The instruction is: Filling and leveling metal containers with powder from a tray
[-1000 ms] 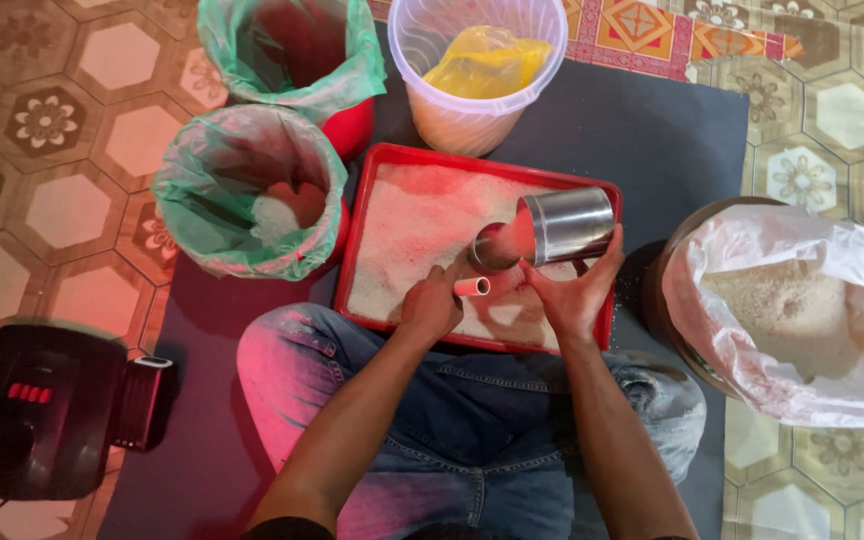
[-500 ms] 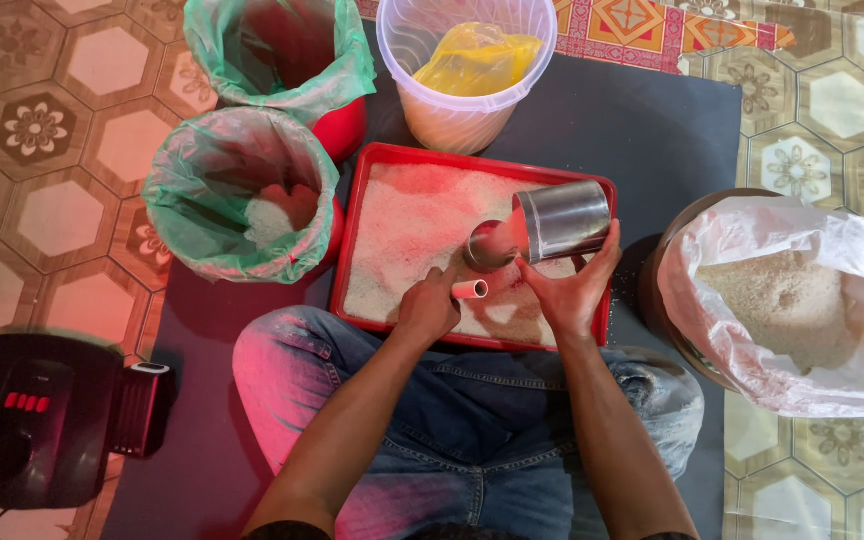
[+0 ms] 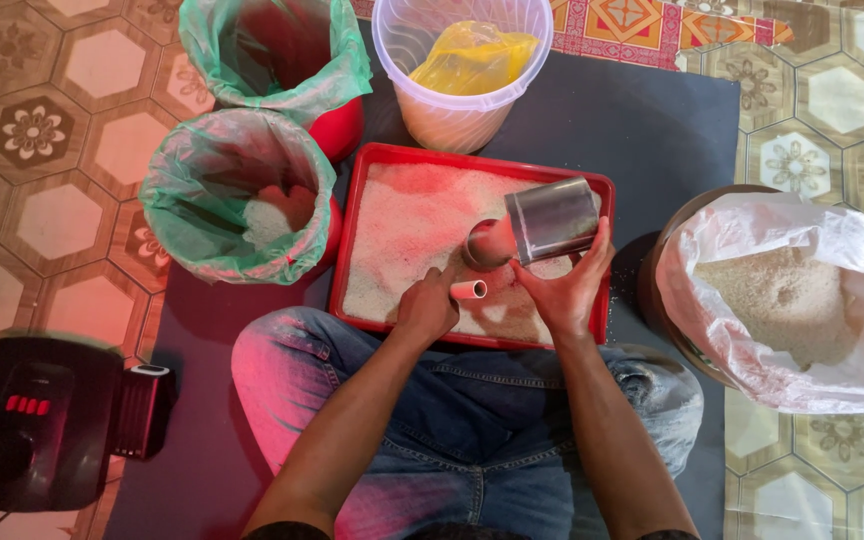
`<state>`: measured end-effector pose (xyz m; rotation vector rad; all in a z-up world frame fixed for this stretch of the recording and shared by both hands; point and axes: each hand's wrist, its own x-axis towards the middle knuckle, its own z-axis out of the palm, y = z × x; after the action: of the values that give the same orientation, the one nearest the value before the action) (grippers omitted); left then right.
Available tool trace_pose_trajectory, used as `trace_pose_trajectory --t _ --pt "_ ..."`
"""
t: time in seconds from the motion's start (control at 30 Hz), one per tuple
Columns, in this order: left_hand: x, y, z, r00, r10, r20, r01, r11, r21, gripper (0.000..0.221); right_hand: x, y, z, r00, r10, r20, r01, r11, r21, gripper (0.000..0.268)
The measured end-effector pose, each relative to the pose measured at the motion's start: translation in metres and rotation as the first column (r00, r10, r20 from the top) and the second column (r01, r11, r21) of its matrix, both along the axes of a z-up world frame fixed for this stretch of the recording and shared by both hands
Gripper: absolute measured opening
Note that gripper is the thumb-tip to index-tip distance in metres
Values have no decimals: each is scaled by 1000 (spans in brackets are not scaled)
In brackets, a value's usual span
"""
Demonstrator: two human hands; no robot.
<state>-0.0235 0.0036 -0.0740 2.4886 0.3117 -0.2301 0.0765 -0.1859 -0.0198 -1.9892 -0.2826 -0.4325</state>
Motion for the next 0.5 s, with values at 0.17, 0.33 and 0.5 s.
trace_pose_trajectory --t 0.17,0.33,0.5 --pt "1 1 -9 1000 3 -9 -3 1000 7 29 1 0 0 998 -2 55 5 999 -52 139" --pt "1 -1 -4 1000 8 -24 -8 1000 8 29 1 1 4 988 17 155 13 982 -190 131" --pt "1 1 -10 1000 2 -29 -3 1000 -10 37 2 1 2 966 9 258 82 936 -341 132"
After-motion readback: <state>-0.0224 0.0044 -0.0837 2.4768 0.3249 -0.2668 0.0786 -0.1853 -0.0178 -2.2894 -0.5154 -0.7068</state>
